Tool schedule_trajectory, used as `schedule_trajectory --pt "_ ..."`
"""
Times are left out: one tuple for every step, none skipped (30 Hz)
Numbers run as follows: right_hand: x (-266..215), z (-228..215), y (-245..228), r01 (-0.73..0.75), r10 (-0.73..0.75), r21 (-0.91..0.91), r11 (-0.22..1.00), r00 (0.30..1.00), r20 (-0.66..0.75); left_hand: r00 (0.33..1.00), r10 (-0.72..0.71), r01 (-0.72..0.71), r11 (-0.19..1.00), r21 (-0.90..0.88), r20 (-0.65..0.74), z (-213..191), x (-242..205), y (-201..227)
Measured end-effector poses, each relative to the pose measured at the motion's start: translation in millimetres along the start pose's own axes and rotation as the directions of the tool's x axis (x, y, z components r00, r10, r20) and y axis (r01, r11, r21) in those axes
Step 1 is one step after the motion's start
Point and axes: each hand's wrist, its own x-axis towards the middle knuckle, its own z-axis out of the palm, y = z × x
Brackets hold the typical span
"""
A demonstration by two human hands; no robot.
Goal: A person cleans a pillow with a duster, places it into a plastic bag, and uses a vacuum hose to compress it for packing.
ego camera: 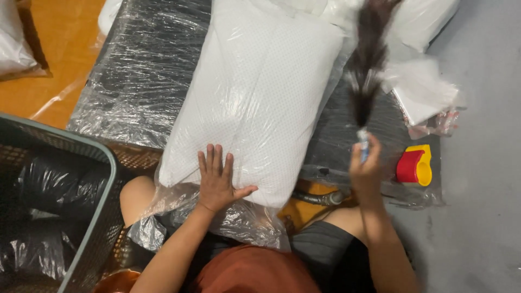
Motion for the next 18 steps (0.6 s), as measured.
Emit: schedule_trajectory --pt "-2 -3 -18 0.002 -0.002 0.001 1.000 1.000 0.000 1.000 0.000 0.000 1.000 0.001 -0.002 1 -2 -1" --pt "-5 -6 -36 0.064 -0.074 0.055 0.996 0.979 0.188 1.000 0.003 -0.003 1.000 0.003 -0.005 2 -4 -2" --pt "-8 -10 -54 0.115 -0.150 0.119 0.986 0.920 0.361 1.000 0.009 -0.009 1.000 0.004 -0.008 4 -6 -3" --pt "-6 -10 -56 0.115 -0.151 0.118 0.986 0.921 0.359 1.000 0.012 -0.012 1.000 0.003 -0.009 6 -12 -5" --pt "-4 -10 -59 0.377 -0.327 -0.060 0.924 0.863 0.385 1.000 0.016 -0.016 1.000 0.007 -0.005 9 -18 -8" --pt "-1 -10 -62 0.604 -0.472 -0.225 0.765 0.763 0.442 1.000 0.021 -0.021 1.000 0.012 -0.001 12 -23 -12" --pt "23 -12 -66 0.605 -0.474 -0.224 0.764 0.762 0.441 1.000 0.021 -0.021 1.000 0.014 -0.003 11 -19 -10" --pt "46 -14 -71 0.513 -0.332 -0.351 0.783 0.823 0.461 1.000 0.021 -0.021 0.999 0.030 -0.009 10 -14 -8" --pt "68 -17 -75 0.413 -0.180 -0.476 0.776 0.869 0.461 1.000 0.019 -0.018 0.999 0.044 -0.011 8 -13 -5" --pt "87 -23 -53 0.414 -0.178 -0.476 0.776 0.868 0.464 1.000 0.016 -0.015 0.999 0.043 -0.009 7 -14 -5" --pt "110 -28 -30 0.320 -0.120 -0.543 0.776 0.921 0.371 1.000 0.016 -0.016 0.999 0.047 -0.013 9 -12 -6" --pt "133 -34 -8 0.220 -0.064 -0.598 0.770 0.961 0.270 1.000 0.017 -0.016 0.999 0.051 -0.016 10 -10 -7" --pt "135 -38 -27 0.229 -0.075 -0.594 0.771 0.959 0.273 1.000 0.012 -0.011 0.998 0.059 -0.023 5 -7 -5" --pt "137 -42 -46 0.292 -0.212 -0.550 0.782 0.955 0.205 0.999 0.024 -0.027 0.994 0.104 0.025 0 -3 -4" --pt "135 -46 -64 0.355 -0.336 -0.506 0.786 0.932 0.134 0.996 0.030 -0.043 0.988 0.148 0.083 -8 -3 -1" --pt "128 -36 -81 0.362 -0.340 -0.497 0.789 0.930 0.139 0.996 0.022 -0.036 0.987 0.157 0.085 -3 -4 -3" --pt "117 -29 -97 0.387 -0.303 -0.364 0.847 0.915 0.268 0.999 0.014 -0.019 0.993 0.115 0.044 3 -6 -4" --pt "106 -22 -113 0.387 -0.280 -0.224 0.895 0.875 0.394 1.000 0.004 -0.005 0.997 0.072 0.003 9 -9 -5"
